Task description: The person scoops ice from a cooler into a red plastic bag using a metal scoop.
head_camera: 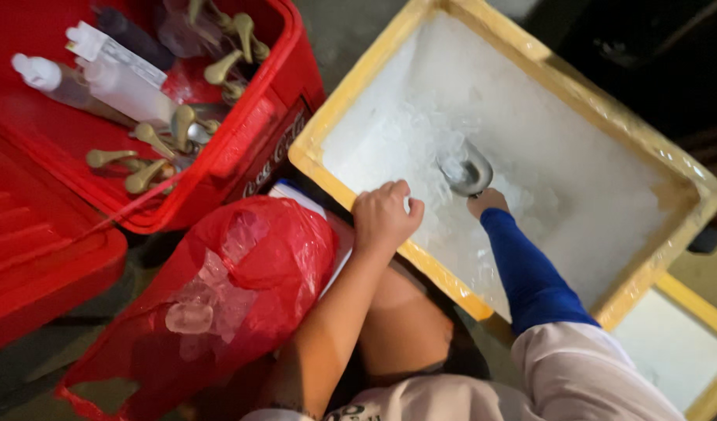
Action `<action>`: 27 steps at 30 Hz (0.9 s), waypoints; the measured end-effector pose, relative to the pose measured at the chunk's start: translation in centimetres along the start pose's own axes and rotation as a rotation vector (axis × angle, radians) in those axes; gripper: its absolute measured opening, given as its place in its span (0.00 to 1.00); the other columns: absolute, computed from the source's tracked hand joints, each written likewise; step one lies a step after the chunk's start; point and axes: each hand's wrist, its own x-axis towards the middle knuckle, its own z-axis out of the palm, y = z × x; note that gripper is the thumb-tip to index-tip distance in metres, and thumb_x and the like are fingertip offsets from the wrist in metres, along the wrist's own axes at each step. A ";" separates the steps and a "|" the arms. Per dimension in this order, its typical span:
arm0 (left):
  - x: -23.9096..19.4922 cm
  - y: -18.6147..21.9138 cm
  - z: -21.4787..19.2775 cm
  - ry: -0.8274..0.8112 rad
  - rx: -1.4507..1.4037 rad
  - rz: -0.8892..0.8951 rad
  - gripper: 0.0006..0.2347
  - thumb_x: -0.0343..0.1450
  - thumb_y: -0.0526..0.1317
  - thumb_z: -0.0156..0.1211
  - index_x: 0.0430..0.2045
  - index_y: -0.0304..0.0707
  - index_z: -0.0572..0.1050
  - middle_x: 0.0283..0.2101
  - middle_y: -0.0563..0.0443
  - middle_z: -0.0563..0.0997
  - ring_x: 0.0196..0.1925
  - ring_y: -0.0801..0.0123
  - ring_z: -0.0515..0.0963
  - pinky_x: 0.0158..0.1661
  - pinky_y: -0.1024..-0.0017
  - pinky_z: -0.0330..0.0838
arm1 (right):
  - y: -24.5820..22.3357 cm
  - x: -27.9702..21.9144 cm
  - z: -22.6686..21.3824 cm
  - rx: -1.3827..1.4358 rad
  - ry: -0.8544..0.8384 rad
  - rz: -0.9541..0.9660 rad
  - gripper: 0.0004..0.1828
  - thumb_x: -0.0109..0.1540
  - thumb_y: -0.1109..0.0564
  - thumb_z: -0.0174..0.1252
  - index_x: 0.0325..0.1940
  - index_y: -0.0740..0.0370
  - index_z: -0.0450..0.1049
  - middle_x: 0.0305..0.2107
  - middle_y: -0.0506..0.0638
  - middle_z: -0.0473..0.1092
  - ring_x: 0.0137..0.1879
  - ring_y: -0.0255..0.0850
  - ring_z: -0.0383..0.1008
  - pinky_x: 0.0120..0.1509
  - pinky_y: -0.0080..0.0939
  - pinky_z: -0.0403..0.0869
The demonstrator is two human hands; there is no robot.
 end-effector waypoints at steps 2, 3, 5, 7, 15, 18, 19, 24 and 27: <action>-0.3 0.0 0.0 0.000 -0.004 -0.001 0.06 0.63 0.41 0.60 0.19 0.38 0.76 0.24 0.44 0.80 0.23 0.47 0.78 0.30 0.52 0.70 | -0.9 0.4 1.0 0.022 -0.020 0.012 0.22 0.59 0.45 0.54 0.38 0.67 0.81 0.38 0.70 0.76 0.50 0.66 0.75 0.57 0.60 0.73; -0.1 -0.1 0.0 0.004 -0.005 -0.001 0.06 0.63 0.41 0.60 0.19 0.38 0.75 0.24 0.45 0.80 0.23 0.47 0.77 0.30 0.52 0.70 | -1.5 1.0 1.3 0.042 -0.038 0.011 0.22 0.59 0.44 0.55 0.39 0.66 0.81 0.38 0.70 0.75 0.50 0.67 0.74 0.57 0.61 0.72; -0.1 0.0 0.0 0.008 -0.025 -0.019 0.06 0.63 0.40 0.60 0.19 0.38 0.75 0.24 0.46 0.80 0.23 0.48 0.77 0.30 0.52 0.69 | -2.2 1.8 1.9 0.092 -0.057 0.073 0.23 0.59 0.43 0.55 0.40 0.67 0.81 0.39 0.71 0.75 0.51 0.67 0.74 0.58 0.60 0.72; -0.2 0.1 0.2 0.007 -0.028 -0.021 0.05 0.63 0.39 0.60 0.20 0.38 0.75 0.24 0.46 0.80 0.23 0.49 0.77 0.30 0.53 0.69 | -2.8 2.5 2.5 0.157 -0.055 0.199 0.25 0.59 0.43 0.56 0.41 0.69 0.80 0.40 0.71 0.76 0.52 0.65 0.75 0.59 0.59 0.73; 0.1 0.1 0.1 0.014 -0.015 -0.011 0.05 0.63 0.39 0.59 0.22 0.37 0.77 0.27 0.45 0.81 0.25 0.50 0.78 0.33 0.54 0.71 | -9.7 10.4 3.3 0.188 -0.027 0.247 0.25 0.57 0.43 0.58 0.44 0.67 0.80 0.43 0.69 0.76 0.54 0.62 0.76 0.58 0.57 0.74; 0.2 0.3 0.2 -0.013 -0.001 -0.045 0.05 0.63 0.39 0.59 0.21 0.37 0.77 0.26 0.45 0.81 0.25 0.49 0.78 0.32 0.53 0.71 | -9.8 10.7 3.1 0.179 0.020 0.220 0.23 0.58 0.43 0.57 0.44 0.64 0.81 0.42 0.66 0.76 0.52 0.62 0.76 0.57 0.58 0.74; 0.3 0.4 0.1 -0.012 0.003 -0.043 0.05 0.63 0.39 0.59 0.21 0.37 0.77 0.26 0.45 0.81 0.25 0.50 0.78 0.32 0.53 0.71 | -9.7 10.5 3.2 0.172 0.040 0.203 0.22 0.57 0.44 0.58 0.44 0.62 0.81 0.41 0.65 0.76 0.52 0.62 0.76 0.56 0.58 0.74; 0.6 0.1 0.1 -0.031 0.022 -0.044 0.05 0.63 0.39 0.59 0.20 0.36 0.76 0.25 0.45 0.80 0.24 0.49 0.78 0.32 0.53 0.71 | -9.3 8.7 4.5 0.191 0.257 0.048 0.14 0.58 0.47 0.59 0.38 0.59 0.80 0.35 0.62 0.77 0.44 0.62 0.77 0.49 0.61 0.74; 0.1 0.1 0.4 -0.003 -0.009 -0.035 0.05 0.63 0.39 0.59 0.21 0.37 0.76 0.26 0.45 0.80 0.25 0.48 0.78 0.31 0.53 0.71 | -8.2 6.8 5.0 0.233 0.373 -0.021 0.11 0.57 0.50 0.61 0.36 0.60 0.78 0.30 0.61 0.77 0.40 0.61 0.77 0.45 0.61 0.75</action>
